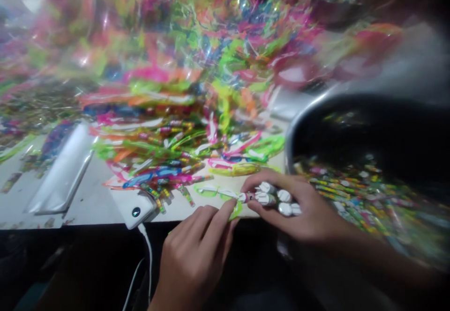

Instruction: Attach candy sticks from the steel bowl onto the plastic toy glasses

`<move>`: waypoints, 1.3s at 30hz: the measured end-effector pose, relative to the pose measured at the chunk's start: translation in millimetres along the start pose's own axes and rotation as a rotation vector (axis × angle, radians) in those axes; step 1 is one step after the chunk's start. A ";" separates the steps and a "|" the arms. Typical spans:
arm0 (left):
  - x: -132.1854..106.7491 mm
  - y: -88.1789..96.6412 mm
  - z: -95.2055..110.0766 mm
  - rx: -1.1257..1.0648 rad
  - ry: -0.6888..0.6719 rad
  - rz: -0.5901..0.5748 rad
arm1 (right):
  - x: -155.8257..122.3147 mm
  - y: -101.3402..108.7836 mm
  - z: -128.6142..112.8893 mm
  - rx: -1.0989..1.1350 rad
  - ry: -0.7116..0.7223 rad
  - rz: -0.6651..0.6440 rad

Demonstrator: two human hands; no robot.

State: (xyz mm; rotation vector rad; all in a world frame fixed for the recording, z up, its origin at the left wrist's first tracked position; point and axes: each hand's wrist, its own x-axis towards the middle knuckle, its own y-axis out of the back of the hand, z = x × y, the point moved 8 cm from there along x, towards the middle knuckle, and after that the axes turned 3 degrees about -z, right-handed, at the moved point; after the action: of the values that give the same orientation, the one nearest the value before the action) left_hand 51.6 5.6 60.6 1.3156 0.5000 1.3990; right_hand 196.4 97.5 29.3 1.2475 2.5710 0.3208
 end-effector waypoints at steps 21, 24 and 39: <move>-5.3 -10.9 0.2 0.074 0.007 -0.054 | -3.5 -7.7 -10.0 -0.206 0.316 -0.009; -4.9 -12.7 -1.0 0.050 0.015 -0.044 | -1.5 -8.6 -10.5 -0.182 0.296 -0.040; 12.5 -15.0 -6.6 -0.105 0.022 -0.044 | 1.1 -5.9 -12.0 -0.129 0.216 -0.046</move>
State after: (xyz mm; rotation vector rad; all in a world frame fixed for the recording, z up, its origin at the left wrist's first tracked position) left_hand 54.6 23.7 51.2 1.1988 0.4611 1.3863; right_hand 187.4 93.8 38.6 1.1625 2.7014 0.6333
